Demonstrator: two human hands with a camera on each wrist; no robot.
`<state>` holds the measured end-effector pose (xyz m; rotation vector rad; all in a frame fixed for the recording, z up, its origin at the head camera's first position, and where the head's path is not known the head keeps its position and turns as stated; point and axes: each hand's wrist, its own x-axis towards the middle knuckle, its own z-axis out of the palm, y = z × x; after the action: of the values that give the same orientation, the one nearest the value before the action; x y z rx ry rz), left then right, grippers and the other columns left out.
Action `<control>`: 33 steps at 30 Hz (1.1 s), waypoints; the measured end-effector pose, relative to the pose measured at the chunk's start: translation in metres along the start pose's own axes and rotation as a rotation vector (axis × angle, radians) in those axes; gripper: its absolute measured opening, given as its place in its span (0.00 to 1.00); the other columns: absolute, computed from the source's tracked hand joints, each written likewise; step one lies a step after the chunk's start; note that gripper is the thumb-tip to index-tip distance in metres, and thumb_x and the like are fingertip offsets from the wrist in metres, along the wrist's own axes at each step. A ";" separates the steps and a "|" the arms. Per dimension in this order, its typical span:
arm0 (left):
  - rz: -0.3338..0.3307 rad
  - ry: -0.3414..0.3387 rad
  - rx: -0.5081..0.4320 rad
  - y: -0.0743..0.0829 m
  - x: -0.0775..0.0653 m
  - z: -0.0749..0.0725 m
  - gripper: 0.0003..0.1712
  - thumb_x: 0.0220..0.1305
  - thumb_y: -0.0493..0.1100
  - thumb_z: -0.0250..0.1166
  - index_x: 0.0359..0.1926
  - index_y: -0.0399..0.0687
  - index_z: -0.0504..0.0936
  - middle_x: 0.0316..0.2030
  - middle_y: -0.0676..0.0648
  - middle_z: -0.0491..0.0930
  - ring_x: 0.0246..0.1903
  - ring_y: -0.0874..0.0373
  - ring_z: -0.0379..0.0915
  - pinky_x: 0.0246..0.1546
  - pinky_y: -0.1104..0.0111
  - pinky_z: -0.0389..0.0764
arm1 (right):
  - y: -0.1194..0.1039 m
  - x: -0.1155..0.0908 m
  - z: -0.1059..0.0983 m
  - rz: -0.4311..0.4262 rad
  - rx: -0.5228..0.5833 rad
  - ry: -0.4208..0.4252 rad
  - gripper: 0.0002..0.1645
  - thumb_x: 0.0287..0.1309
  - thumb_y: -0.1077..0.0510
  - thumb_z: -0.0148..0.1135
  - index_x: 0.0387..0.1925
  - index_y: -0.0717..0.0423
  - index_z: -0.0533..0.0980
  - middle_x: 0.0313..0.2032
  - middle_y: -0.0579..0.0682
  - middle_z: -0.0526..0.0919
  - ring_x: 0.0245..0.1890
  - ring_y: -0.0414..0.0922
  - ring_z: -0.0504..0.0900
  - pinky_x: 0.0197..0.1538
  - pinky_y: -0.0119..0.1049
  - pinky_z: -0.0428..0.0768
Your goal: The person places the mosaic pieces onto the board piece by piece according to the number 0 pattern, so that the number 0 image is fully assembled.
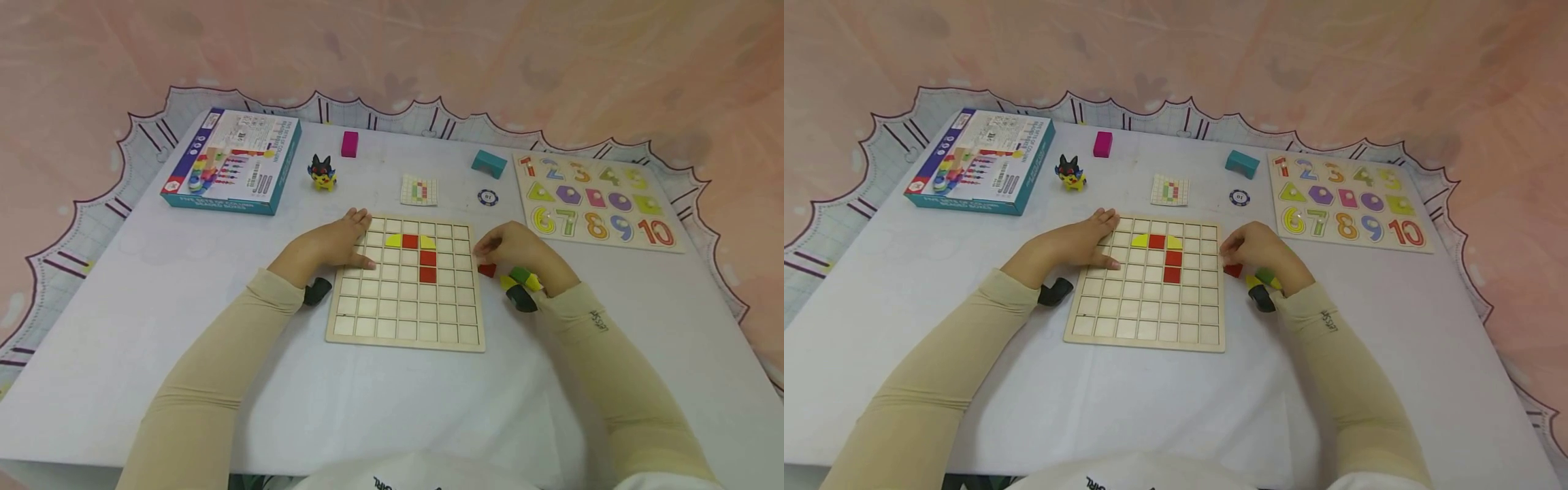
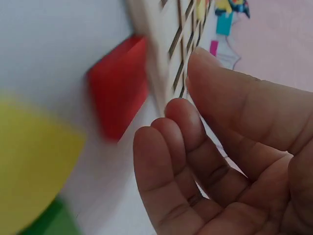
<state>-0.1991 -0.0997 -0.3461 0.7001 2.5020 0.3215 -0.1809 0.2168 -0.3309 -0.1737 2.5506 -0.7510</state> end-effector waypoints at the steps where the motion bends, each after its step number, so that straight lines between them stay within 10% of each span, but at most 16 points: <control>1: 0.001 0.001 0.000 0.000 0.000 0.000 0.57 0.57 0.60 0.61 0.70 0.35 0.38 0.71 0.37 0.33 0.71 0.44 0.25 0.70 0.55 0.39 | 0.003 -0.001 -0.001 0.001 0.006 -0.002 0.17 0.53 0.57 0.64 0.44 0.61 0.79 0.42 0.57 0.80 0.42 0.49 0.74 0.49 0.43 0.74; 33: -0.016 -0.002 -0.025 0.003 -0.003 -0.002 0.56 0.57 0.59 0.61 0.71 0.36 0.38 0.72 0.39 0.33 0.71 0.45 0.24 0.70 0.55 0.38 | 0.005 -0.012 0.001 0.021 0.043 0.022 0.08 0.48 0.64 0.63 0.34 0.61 0.81 0.30 0.52 0.78 0.31 0.47 0.72 0.31 0.32 0.73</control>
<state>-0.1970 -0.0989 -0.3425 0.6702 2.4964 0.3453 -0.1697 0.2237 -0.3293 -0.1247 2.5504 -0.8036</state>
